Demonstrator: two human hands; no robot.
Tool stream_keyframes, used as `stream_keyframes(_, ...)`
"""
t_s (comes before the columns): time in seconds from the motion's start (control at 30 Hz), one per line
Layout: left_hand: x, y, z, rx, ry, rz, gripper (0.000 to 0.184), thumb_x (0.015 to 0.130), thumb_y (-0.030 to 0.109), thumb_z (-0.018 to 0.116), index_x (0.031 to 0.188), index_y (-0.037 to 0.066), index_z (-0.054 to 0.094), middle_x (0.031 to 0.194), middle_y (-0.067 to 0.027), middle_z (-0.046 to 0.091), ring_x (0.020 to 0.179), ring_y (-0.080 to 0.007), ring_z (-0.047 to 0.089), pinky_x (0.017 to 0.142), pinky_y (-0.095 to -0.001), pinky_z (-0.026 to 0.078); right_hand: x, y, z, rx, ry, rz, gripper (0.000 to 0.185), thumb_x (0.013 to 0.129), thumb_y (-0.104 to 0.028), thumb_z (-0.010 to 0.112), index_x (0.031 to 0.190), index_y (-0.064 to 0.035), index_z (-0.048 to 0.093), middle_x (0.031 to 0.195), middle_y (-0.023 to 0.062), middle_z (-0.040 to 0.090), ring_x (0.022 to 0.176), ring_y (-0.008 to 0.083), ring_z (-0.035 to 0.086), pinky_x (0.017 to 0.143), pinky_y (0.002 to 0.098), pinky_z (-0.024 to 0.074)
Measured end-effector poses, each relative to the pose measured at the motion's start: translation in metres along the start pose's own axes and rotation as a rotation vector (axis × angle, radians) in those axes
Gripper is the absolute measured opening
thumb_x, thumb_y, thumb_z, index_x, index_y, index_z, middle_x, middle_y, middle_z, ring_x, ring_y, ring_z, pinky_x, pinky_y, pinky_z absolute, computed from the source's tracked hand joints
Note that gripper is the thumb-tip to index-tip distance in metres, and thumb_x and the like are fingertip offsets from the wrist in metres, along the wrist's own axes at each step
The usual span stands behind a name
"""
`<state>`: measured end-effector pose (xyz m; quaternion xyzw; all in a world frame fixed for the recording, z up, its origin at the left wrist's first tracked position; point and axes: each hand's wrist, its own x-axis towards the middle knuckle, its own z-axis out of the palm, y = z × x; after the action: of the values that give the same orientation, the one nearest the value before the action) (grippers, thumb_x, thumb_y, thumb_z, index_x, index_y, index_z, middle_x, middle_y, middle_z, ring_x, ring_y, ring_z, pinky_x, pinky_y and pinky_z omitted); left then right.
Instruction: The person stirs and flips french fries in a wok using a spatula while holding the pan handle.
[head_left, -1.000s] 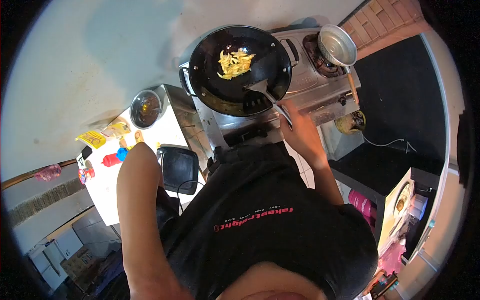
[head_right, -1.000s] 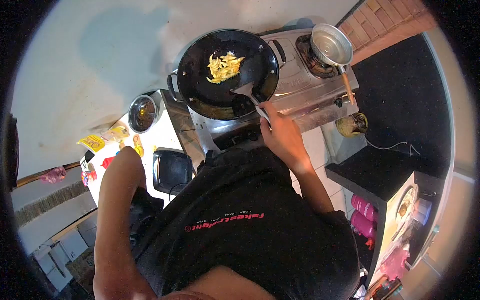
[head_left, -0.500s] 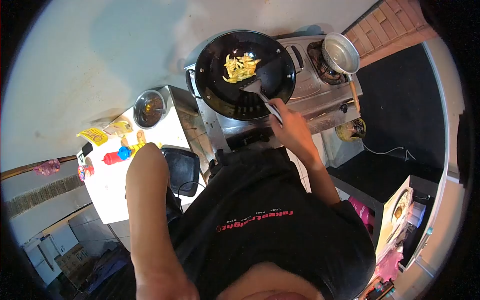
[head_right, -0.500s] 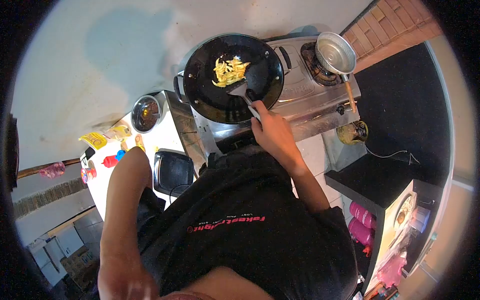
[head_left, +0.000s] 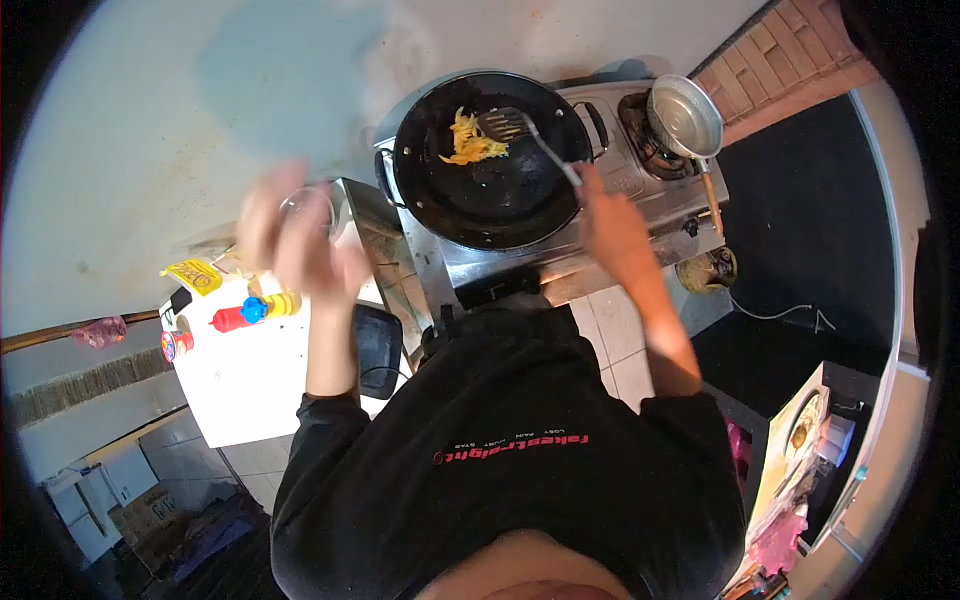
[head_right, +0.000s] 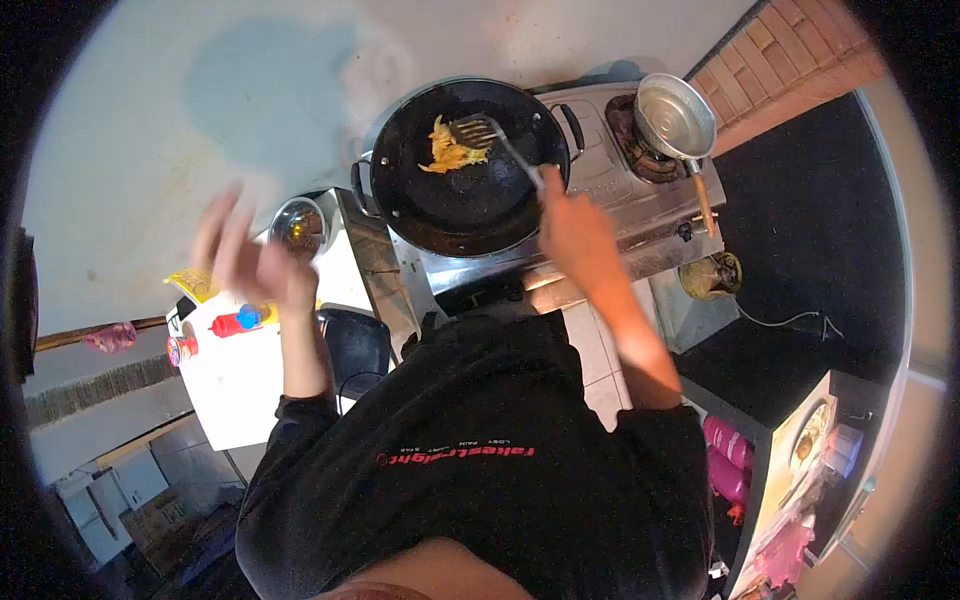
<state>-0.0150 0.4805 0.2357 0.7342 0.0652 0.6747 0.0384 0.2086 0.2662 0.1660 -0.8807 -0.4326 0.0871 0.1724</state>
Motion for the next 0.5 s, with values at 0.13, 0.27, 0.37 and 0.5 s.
stream_keyframes(0.13, -0.064, -0.061, 0.010, 0.114, -0.315, -0.489, 0.004, 0.093, 0.002, 0.062, 0.094, 0.000, 0.066, 0.095, -0.0138, 0.068, 0.088, -0.0247, 0.066, 0.080, -0.0332, 0.051, 0.046, 0.000, -0.041, -0.097, 0.011, -0.089, 0.045, 0.088, -0.007, 0.055, 0.133, -0.0086, 0.052, 0.079, 0.0303, 0.066, 0.077, 0.0467, 0.068, 0.070, 0.0570, 0.0543)
stream_keyframes(0.27, -0.114, -0.065, 0.004, 0.137, -0.535, -0.953, 0.022, 0.094, 0.019, 0.068, 0.105, 0.000, 0.066, 0.085, -0.0131, 0.070, 0.073, -0.0210, 0.067, 0.068, -0.0331, 0.052, 0.104, -0.019, -0.063, -0.250, 0.055, -0.310, 0.044, 0.083, -0.006, 0.056, 0.127, -0.0077, 0.060, 0.086, 0.0268, 0.068, 0.084, 0.0444, 0.068, 0.072, 0.0529, 0.0558)
stream_keyframes(0.37, -0.128, -0.057, 0.005, 0.100, -0.633, -0.981, 0.029, 0.094, 0.023, 0.069, 0.111, 0.000, 0.068, 0.084, -0.0134, 0.071, 0.070, -0.0214, 0.067, 0.066, -0.0333, 0.052, 0.153, -0.031, -0.055, -0.328, 0.053, -0.466, 0.038, 0.085, -0.008, 0.055, 0.122, -0.0079, 0.064, 0.084, 0.0238, 0.068, 0.084, 0.0430, 0.068, 0.071, 0.0518, 0.0555)
stream_keyframes(0.5, -0.139, -0.054, 0.008, 0.146, -0.614, -0.864, 0.026, 0.092, 0.020, 0.070, 0.109, 0.001, 0.068, 0.078, -0.0128, 0.069, 0.063, -0.0208, 0.064, 0.060, -0.0336, 0.049, 0.184, -0.051, -0.031, -0.329, 0.101, -0.638, 0.031, 0.079, -0.006, 0.058, 0.107, -0.0059, 0.070, 0.087, 0.0215, 0.070, 0.083, 0.0413, 0.069, 0.073, 0.0508, 0.0563)
